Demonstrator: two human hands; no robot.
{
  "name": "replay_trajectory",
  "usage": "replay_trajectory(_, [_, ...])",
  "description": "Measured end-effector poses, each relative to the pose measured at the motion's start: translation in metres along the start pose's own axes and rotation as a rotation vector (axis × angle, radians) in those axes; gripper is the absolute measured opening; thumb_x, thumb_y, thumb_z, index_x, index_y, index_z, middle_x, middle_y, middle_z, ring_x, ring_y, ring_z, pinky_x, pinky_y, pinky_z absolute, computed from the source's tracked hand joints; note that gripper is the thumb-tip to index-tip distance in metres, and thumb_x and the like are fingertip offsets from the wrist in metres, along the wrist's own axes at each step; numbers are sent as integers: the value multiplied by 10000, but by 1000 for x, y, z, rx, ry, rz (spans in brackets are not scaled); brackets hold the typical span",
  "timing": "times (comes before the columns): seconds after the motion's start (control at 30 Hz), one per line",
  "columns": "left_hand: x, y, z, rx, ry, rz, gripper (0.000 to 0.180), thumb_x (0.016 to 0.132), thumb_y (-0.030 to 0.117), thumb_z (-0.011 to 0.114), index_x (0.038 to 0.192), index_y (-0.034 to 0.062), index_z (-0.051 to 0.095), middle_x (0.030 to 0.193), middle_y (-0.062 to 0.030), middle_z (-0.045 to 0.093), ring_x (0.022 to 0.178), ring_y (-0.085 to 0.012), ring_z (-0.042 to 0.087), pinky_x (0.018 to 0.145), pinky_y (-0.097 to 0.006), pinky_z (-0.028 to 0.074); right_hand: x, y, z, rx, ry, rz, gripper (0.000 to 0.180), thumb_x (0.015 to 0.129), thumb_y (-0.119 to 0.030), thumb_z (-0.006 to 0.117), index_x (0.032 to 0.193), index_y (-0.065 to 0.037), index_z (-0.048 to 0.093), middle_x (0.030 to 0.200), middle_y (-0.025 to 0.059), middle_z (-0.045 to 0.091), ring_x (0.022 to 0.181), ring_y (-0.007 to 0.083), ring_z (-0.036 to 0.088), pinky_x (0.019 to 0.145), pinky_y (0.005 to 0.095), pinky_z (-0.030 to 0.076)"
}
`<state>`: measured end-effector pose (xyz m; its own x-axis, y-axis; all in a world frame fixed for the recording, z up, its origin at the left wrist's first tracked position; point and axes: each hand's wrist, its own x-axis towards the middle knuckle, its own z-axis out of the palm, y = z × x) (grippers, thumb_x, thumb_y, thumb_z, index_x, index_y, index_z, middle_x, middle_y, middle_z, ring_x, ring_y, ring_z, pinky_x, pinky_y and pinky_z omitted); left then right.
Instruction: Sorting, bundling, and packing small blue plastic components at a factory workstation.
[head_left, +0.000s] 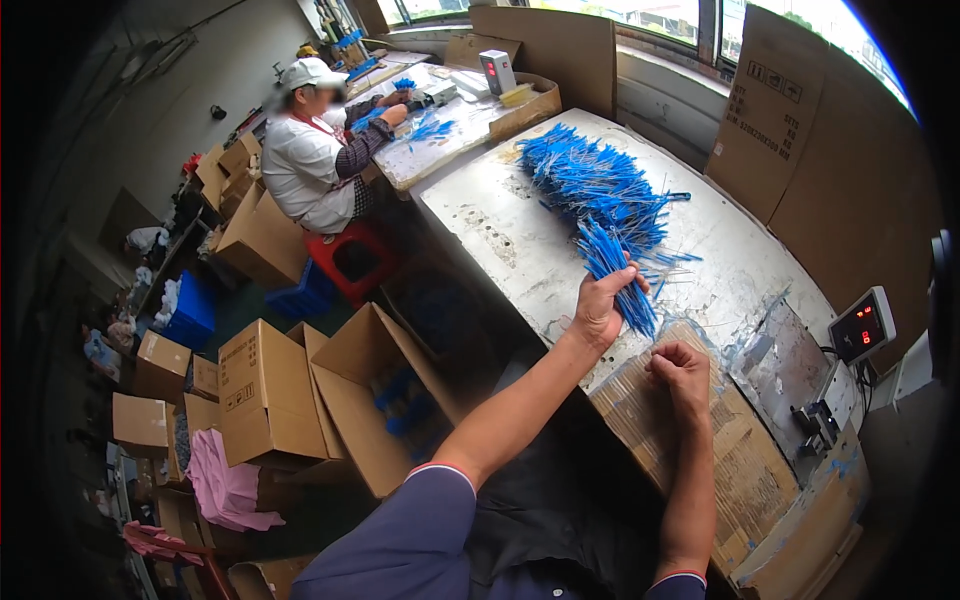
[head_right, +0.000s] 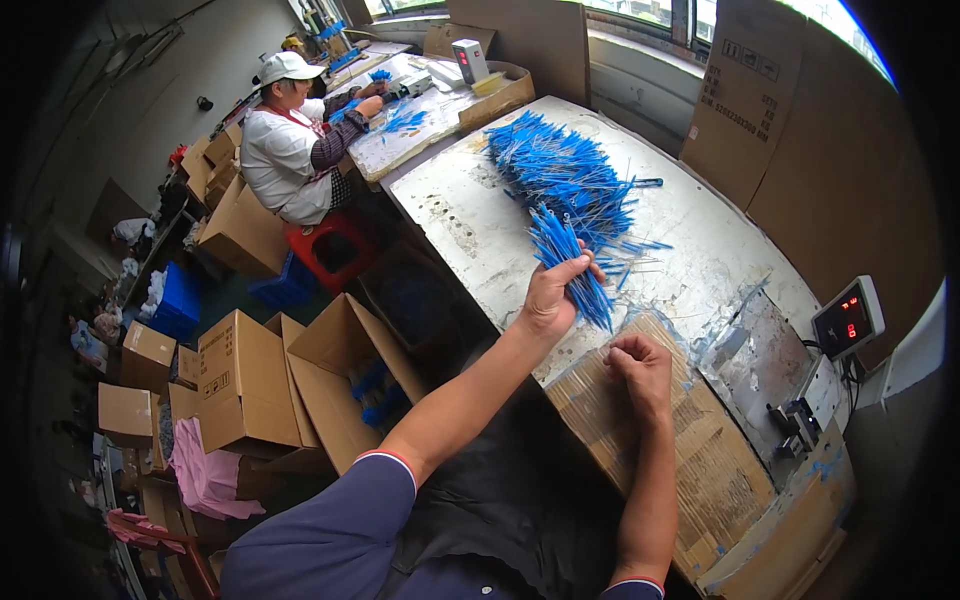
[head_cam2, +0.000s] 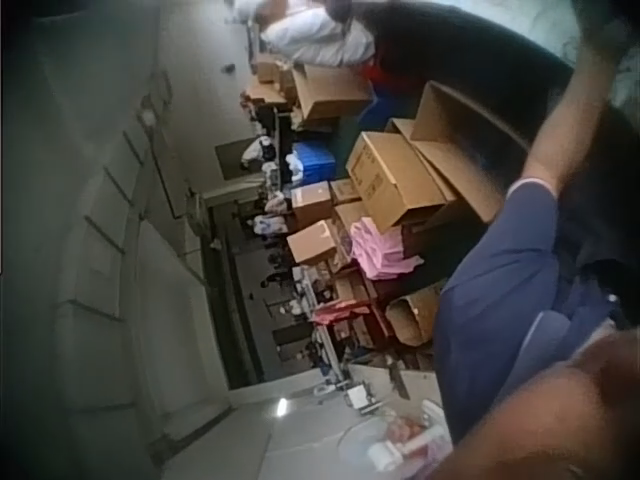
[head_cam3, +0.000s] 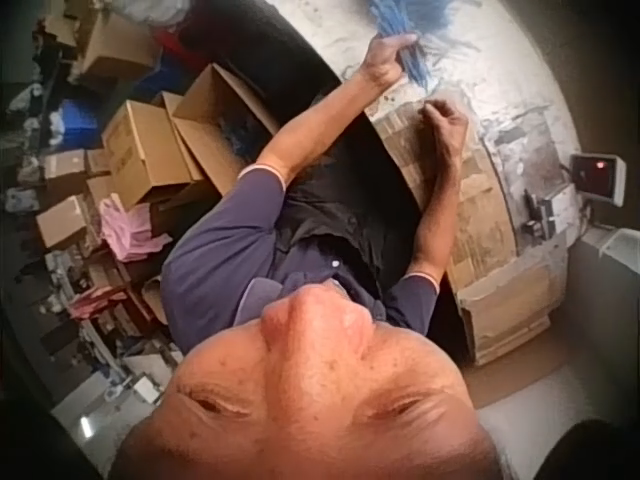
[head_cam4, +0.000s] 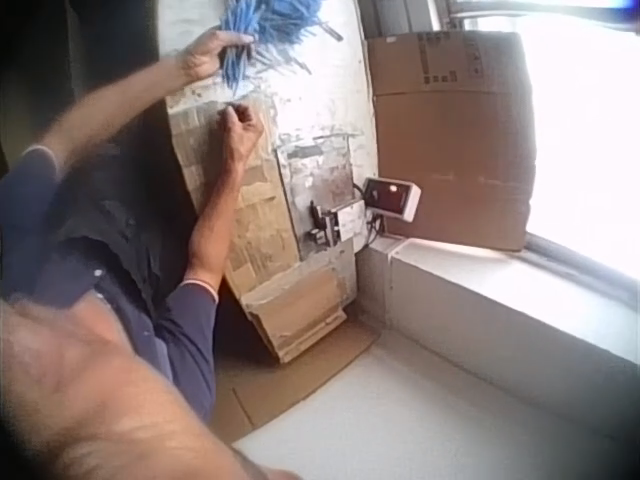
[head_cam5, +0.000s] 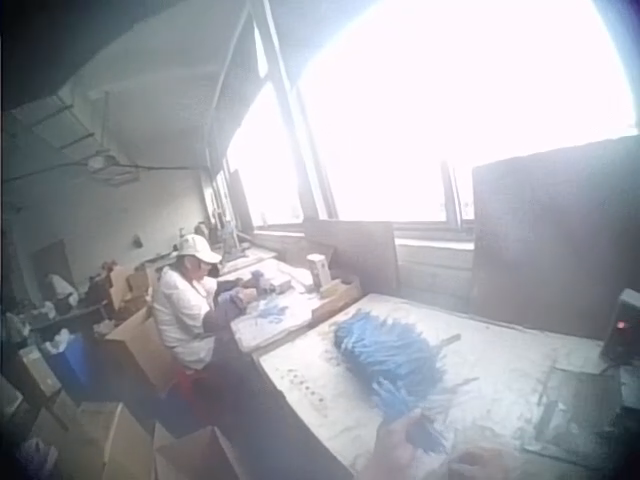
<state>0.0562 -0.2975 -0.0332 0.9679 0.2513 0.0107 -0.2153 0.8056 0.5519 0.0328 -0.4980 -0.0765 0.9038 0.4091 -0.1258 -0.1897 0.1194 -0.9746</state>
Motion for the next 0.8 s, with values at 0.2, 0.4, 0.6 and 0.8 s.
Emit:
replay_trajectory(0.2, [-7,36,-27,98,100,57,233,892,-37,691,1097,61,641,938,-73,684,836,-228,689,838,-434,586,8,-9,7,90,72,7,98,999,-19,585,1068,23,641,903,95,717,740,120,668,660,258,576])
replay_trajectory(0.4, [-27,4,-24,261,46,-66,162,901,2,713,1044,54,657,882,-83,705,798,-222,697,784,-380,578,3,-13,4,173,133,4,130,998,-19,584,1106,31,634,917,105,724,715,110,668,636,248,581])
replay_trajectory(0.6, [-41,-15,-14,339,-26,-209,168,880,52,761,1014,31,662,856,-96,709,782,-205,687,765,-346,569,6,-9,-7,179,187,-19,181,898,1,632,1078,23,629,921,127,732,640,90,631,537,208,509])
replay_trajectory(0.8, [-42,-29,-18,369,-62,-285,205,864,57,778,1034,22,670,860,-94,709,786,-203,691,760,-340,572,7,-11,-9,296,207,-43,202,832,62,584,1023,20,633,903,134,733,601,72,582,479,200,447])
